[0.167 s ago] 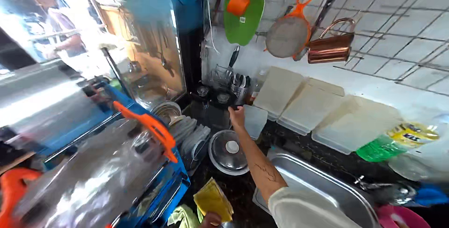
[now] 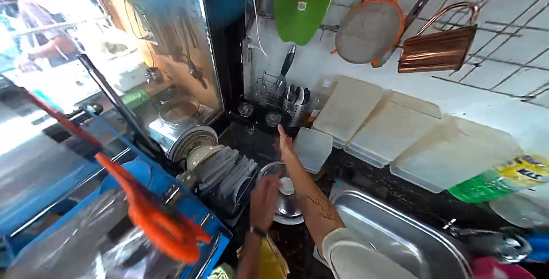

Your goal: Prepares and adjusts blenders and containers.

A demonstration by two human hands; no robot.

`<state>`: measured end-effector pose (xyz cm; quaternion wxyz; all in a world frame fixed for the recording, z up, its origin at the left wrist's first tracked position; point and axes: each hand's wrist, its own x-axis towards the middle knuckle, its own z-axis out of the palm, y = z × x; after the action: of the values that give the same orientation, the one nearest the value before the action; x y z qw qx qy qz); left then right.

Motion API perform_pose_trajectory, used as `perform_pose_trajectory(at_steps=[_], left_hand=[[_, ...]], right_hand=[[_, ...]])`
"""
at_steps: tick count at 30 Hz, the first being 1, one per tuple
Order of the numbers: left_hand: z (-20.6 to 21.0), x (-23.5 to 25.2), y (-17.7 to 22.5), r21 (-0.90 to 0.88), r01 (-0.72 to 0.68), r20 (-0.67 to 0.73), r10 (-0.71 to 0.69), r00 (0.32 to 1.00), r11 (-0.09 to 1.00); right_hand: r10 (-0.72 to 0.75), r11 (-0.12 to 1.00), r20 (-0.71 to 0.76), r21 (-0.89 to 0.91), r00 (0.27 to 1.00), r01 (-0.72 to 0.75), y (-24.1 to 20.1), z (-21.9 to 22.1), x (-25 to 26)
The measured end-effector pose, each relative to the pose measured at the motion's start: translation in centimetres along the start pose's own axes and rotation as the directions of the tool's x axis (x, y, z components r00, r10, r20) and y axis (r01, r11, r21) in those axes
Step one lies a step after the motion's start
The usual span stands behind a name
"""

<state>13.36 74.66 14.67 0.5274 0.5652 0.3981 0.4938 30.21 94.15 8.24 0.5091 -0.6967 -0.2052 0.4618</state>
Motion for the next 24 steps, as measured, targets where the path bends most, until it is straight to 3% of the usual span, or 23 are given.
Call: perform_pose_trajectory(at_steps=[2,4,7,9,12,17,24], left_hand=[[1.4,10.1,1.2,-0.041,-0.014,-0.212,0.005,0.977,0.999],[1.4,17.6,-0.3,0.026,0.097,-0.406,-0.078,0.911,0.995],[0.4,25.2,-3.0,-0.046,0.436,-0.618,-0.369,0.695,0.899],[-0.6,29.3,-5.5,-0.129,0.586,-0.622,-0.526,0.580,0.800],[-1.8,31.8,-8.2,-0.040,0.669,-0.554,-0.574,0.603,0.742],[-2.8,32.1,-8.9,-0.008,0.647,-0.369,-0.603,0.707,0.763],[-2.1,31.0,-7.8,-0.201,0.643,-0.434,-0.656,0.618,0.739]], right_hand=[[0.017,1.000,0.063,0.006,0.998,-0.017,-0.6,0.2,0.9],[0.013,1.000,0.077,-0.001,0.997,-0.013,-1.1,-0.4,0.8],[-0.061,0.998,0.025,-0.008,0.998,0.061,-0.3,-1.1,0.8],[-0.085,0.996,0.007,0.033,0.996,0.085,-0.2,-1.5,0.5],[-0.108,0.991,-0.030,0.071,0.994,0.110,-0.1,-1.6,0.4],[-0.110,0.973,-0.058,0.195,0.992,0.120,0.4,-1.9,-0.2],[-0.164,0.904,-0.058,0.391,0.985,0.174,-1.7,-3.1,-2.9]])
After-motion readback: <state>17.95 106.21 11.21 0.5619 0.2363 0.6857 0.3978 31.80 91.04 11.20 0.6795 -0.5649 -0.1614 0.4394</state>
